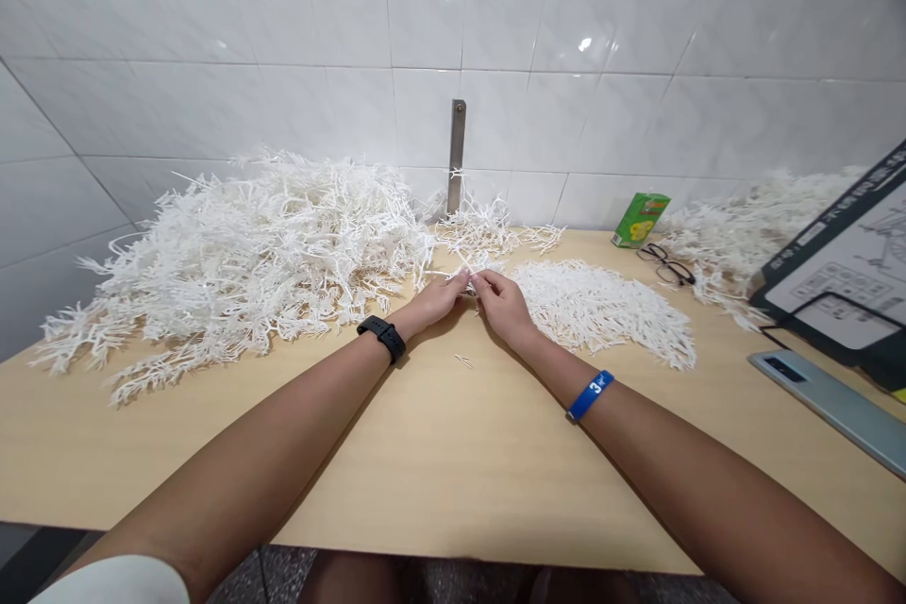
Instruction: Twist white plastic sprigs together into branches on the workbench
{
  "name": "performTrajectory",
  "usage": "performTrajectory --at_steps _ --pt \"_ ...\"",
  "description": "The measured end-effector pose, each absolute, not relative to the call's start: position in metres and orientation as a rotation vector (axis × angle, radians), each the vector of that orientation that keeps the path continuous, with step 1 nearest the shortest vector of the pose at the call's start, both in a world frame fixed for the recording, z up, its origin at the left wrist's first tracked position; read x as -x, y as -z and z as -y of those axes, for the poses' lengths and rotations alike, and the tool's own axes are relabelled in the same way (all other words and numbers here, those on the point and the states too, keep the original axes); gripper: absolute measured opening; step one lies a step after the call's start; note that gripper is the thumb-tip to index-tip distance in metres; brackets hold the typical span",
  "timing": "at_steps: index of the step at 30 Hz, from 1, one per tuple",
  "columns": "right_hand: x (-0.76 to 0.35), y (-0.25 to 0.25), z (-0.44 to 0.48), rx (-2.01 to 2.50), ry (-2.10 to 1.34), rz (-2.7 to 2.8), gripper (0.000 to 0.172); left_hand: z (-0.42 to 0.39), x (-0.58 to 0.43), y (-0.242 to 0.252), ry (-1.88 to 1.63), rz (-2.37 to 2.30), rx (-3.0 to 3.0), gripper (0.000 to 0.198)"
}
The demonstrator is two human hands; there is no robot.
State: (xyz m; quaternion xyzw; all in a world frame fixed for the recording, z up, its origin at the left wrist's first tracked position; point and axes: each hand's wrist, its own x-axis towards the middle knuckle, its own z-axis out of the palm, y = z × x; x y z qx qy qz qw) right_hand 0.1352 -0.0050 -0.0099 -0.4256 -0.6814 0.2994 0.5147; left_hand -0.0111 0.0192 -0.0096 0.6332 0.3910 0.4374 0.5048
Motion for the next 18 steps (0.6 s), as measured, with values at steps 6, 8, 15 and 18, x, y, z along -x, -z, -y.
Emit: performTrajectory --at_steps 6,8,15,18 --pt "-0.132 0.008 0.007 1.136 -0.645 1.761 0.036 -0.021 0.012 0.012 -1.134 -1.052 -1.652 0.053" --pt "-0.131 0.008 0.007 1.128 -0.673 1.786 0.034 -0.021 0.011 0.012 -1.179 -1.041 -1.638 0.05" --pt "-0.127 0.007 0.012 0.913 -0.704 1.865 0.029 -0.022 0.012 0.004 -1.319 -1.043 -1.107 0.041" --pt "-0.127 0.004 0.017 0.823 -0.841 1.921 0.037 -0.02 0.013 0.001 -1.283 -0.983 -1.083 0.037"
